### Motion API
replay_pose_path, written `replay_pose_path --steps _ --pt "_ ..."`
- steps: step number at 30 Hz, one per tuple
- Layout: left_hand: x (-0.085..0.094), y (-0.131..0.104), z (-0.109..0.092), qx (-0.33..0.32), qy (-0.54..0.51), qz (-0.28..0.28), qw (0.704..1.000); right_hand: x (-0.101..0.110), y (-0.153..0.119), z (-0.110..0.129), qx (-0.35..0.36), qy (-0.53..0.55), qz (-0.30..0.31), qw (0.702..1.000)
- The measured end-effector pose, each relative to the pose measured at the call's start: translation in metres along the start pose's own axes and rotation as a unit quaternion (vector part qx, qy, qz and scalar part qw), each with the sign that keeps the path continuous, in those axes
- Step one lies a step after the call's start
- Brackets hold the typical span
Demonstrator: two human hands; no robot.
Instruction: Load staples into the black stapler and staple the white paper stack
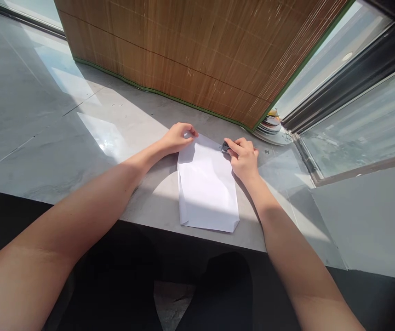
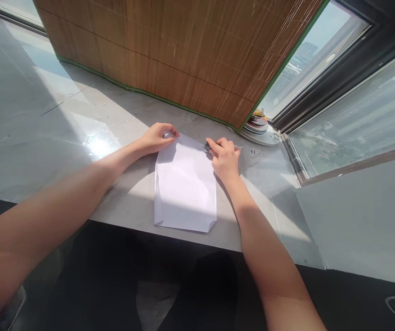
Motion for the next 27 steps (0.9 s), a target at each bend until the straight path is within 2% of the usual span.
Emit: replay_pose_path --steps 4,11,15,18,22,24,27 --pt "0.0 0.0 0.0 -0.006 0.001 -0.002 1.0 -0.003 0.001 0.008 0.017 -0.029 0.028 0.999" --pt "-0.001 0.001 0.0 -0.014 0.011 0.0 1.0 -0.005 -0.002 0.011 0.005 -0.029 0.044 0.999" --pt "-0.001 0.001 -0.001 -0.028 0.022 -0.002 0.999 0.006 -0.003 -0.015 -0.017 0.014 0.011 1.0" --pt "-0.003 0.0 -0.003 -0.042 0.039 0.0 0.998 0.013 -0.002 -0.046 -0.063 0.043 -0.03 0.997" --pt "-0.009 -0.004 -0.011 -0.079 0.092 0.02 0.992 0.013 -0.001 -0.077 -0.124 0.076 -0.059 0.988" --pt "-0.011 -0.007 -0.013 -0.092 0.126 0.023 0.987 0.012 -0.002 -0.087 -0.146 0.09 -0.072 0.982" --pt "-0.011 -0.007 -0.01 -0.079 0.159 0.019 0.984 0.01 -0.003 -0.093 -0.159 0.103 -0.062 0.98"
Point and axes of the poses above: each hand's wrist, its own y-axis towards the middle knuckle, its own x-axis out of the back of the hand, z = x × y, the point moved 9 cm from there along y, towards the middle knuckle, and after that the axes turned 5 degrees about z, right-handed, at the moved point
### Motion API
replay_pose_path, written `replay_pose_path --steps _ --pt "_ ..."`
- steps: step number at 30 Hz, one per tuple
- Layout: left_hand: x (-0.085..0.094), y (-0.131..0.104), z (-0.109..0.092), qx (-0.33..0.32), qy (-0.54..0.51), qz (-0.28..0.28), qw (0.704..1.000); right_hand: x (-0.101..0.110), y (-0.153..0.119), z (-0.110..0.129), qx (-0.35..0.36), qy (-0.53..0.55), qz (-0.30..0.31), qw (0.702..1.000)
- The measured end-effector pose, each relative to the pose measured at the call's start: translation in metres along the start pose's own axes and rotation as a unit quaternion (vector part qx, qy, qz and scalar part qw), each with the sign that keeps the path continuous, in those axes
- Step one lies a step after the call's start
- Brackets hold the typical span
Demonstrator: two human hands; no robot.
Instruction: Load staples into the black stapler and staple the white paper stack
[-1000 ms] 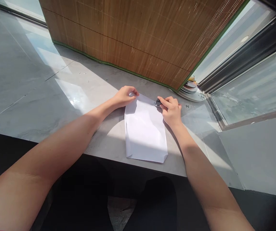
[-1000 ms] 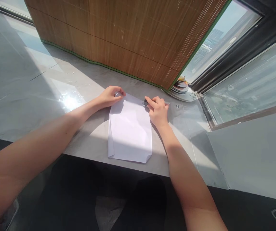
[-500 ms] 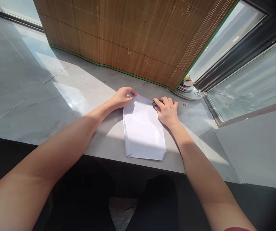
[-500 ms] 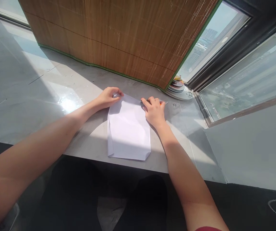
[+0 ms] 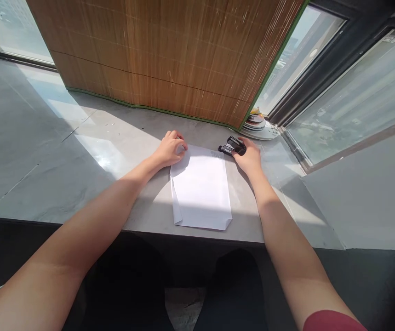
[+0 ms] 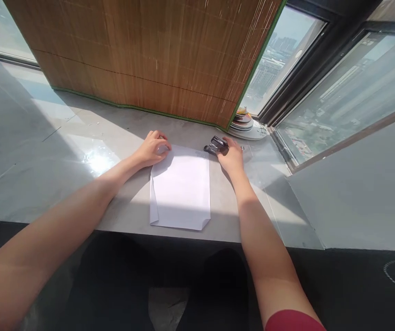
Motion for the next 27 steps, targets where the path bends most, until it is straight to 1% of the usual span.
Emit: replay_pose_path --steps 2,3,5,6,7,8,11,13,16,18,19,20,21,23,24,25,27 --pt "-0.002 0.0 0.002 0.01 0.007 0.007 1.0 0.006 -0.001 0.004 -0.006 0.001 -0.007 1.0" --pt "-0.002 0.0 0.003 0.013 0.008 0.008 1.0 0.013 -0.003 0.008 -0.007 0.003 -0.025 1.0" --pt "-0.002 0.001 0.003 0.017 0.01 0.003 1.0 0.026 -0.008 0.023 0.001 0.023 -0.062 0.998" --pt "-0.001 0.0 0.004 0.021 0.012 -0.002 1.0 0.03 -0.011 0.033 0.012 0.042 -0.064 0.997" --pt "0.0 0.0 0.005 0.025 0.014 -0.006 1.0 0.03 -0.014 0.044 0.027 0.065 -0.051 0.996" --pt "0.001 0.0 0.006 0.029 0.017 -0.011 0.999 0.026 -0.017 0.056 0.045 0.091 -0.024 0.995" --pt "0.003 0.0 0.009 0.038 0.018 -0.019 0.999 0.002 -0.031 0.092 0.11 0.154 0.086 0.978" --pt "0.003 0.0 0.01 0.043 0.017 -0.019 0.999 -0.014 -0.041 0.111 0.144 0.172 0.147 0.963" --pt "0.003 0.0 0.01 0.047 0.011 -0.014 0.999 -0.028 -0.051 0.127 0.166 0.158 0.201 0.952" --pt "0.003 0.0 0.01 0.048 0.004 -0.009 0.999 -0.03 -0.052 0.13 0.173 0.161 0.224 0.945" --pt "0.003 0.0 0.01 0.049 -0.001 -0.007 0.999 -0.028 -0.05 0.127 0.17 0.174 0.224 0.944" --pt "0.003 0.0 0.01 0.051 -0.006 -0.005 0.999 -0.023 -0.045 0.12 0.157 0.191 0.209 0.946" --pt "0.003 -0.001 0.011 0.054 -0.011 -0.005 0.998 -0.016 -0.038 0.109 0.131 0.207 0.177 0.953" --pt "0.003 -0.001 0.012 0.06 -0.018 -0.006 0.998 0.001 -0.024 0.072 0.05 0.202 0.085 0.974" --pt "0.003 -0.001 0.013 0.061 -0.019 -0.006 0.998 0.008 -0.019 0.052 0.005 0.174 0.051 0.983" --pt "0.003 0.0 0.013 0.061 -0.019 -0.007 0.998 0.011 -0.015 0.033 -0.036 0.132 0.036 0.99" --pt "0.003 0.0 0.013 0.06 -0.02 -0.009 0.998 0.009 -0.01 0.001 -0.098 0.035 0.063 0.993"
Point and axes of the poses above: each hand's wrist, its own y-axis towards the middle knuckle, its own x-axis out of the back of the hand, z = x × y, the point moved 9 cm from there along y, towards the middle knuckle, and after that the axes turned 5 degrees about z, right-handed, at the moved point
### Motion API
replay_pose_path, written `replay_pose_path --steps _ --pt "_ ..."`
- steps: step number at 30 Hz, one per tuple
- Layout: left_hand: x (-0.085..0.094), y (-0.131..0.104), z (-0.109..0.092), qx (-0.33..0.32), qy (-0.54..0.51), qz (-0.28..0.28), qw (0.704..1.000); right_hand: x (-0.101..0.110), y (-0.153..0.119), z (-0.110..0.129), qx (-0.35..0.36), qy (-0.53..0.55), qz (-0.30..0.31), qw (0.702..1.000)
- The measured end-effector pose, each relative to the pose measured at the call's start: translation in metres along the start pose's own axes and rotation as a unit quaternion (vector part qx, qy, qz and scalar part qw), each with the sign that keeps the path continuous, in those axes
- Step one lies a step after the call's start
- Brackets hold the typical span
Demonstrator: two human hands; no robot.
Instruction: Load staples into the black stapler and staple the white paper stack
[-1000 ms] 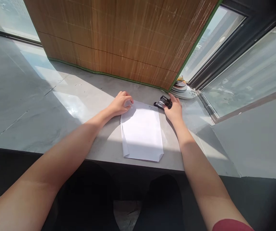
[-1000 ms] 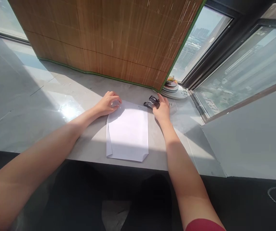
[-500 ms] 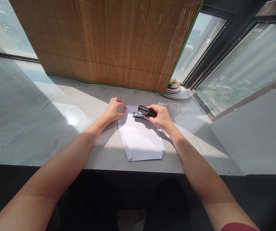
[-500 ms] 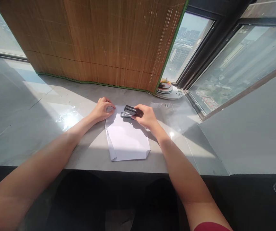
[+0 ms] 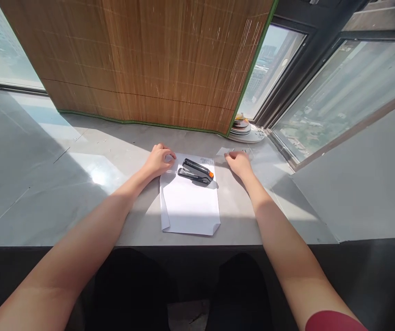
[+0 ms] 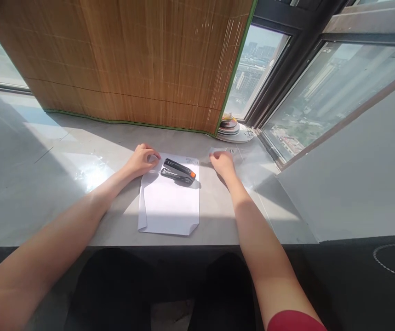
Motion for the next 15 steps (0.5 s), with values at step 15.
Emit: replay_pose_path --steps 15 --pt "0.03 -0.007 0.057 0.183 -0.327 -0.216 0.902 -0.027 -0.025 0.047 0.111 0.152 0.116 0.975"
Point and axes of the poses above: each hand's wrist, its own y-axis towards the middle knuckle, its own x-axis out of the back of the hand, z = x × y, the point moved 9 cm from there along y, towards the middle knuckle, and after that the axes turned 5 degrees about z, right-handed, at the moved point
